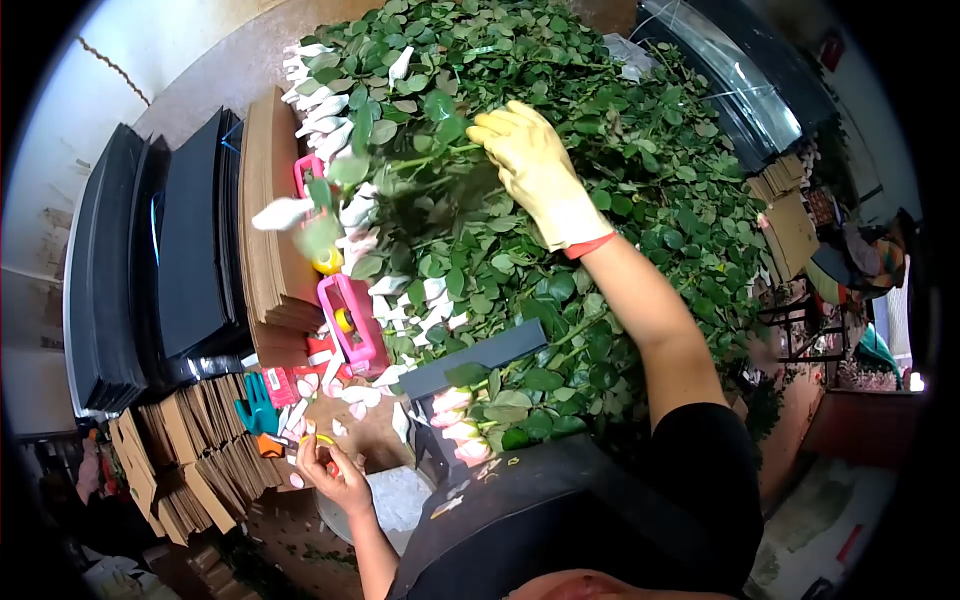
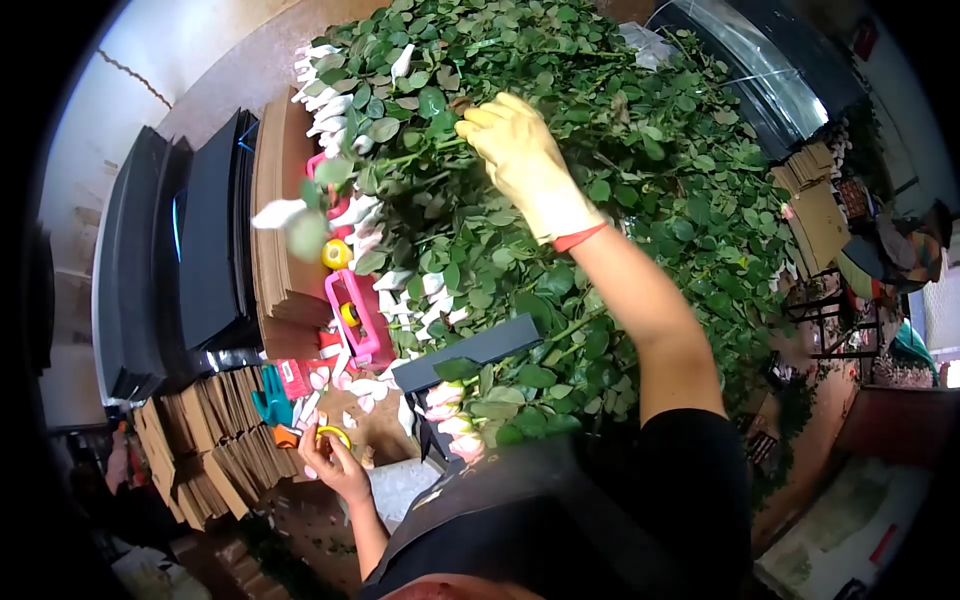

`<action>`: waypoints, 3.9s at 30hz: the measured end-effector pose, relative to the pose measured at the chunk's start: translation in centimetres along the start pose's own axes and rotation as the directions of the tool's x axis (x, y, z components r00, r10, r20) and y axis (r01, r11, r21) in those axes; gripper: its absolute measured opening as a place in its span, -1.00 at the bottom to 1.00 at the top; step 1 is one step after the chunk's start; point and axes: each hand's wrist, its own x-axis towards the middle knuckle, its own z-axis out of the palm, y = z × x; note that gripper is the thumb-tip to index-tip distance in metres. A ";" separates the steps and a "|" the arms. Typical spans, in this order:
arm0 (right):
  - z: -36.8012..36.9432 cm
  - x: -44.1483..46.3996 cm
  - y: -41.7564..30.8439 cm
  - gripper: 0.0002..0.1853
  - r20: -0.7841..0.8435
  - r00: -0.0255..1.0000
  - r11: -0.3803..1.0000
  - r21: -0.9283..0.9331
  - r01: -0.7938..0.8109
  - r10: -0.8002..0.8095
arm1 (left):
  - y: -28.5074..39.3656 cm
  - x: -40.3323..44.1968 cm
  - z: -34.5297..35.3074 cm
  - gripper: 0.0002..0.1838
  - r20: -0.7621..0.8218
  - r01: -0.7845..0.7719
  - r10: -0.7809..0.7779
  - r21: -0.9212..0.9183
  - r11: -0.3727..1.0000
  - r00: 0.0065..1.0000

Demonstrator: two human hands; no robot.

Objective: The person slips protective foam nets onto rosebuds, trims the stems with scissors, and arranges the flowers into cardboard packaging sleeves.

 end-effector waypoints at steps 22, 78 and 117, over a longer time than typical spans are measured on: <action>-23.2 -11.9 -9.5 -0.69 0.694 0.712 0.899 0.237 -0.369 0.109 | 16.9 0.1 3.4 -0.29 0.416 0.408 -0.046 -0.855 0.320 0.908; -16.2 -18.8 -5.0 -0.76 0.536 0.840 0.982 0.189 -0.022 -0.084 | 4.8 -4.4 -1.6 -0.75 0.669 0.653 -0.224 -0.742 -0.151 0.709; -11.5 -13.9 -24.7 -0.89 0.861 0.387 0.929 0.369 -0.030 -0.329 | 7.2 -3.8 6.3 -0.19 0.737 0.288 0.080 -0.359 0.888 0.671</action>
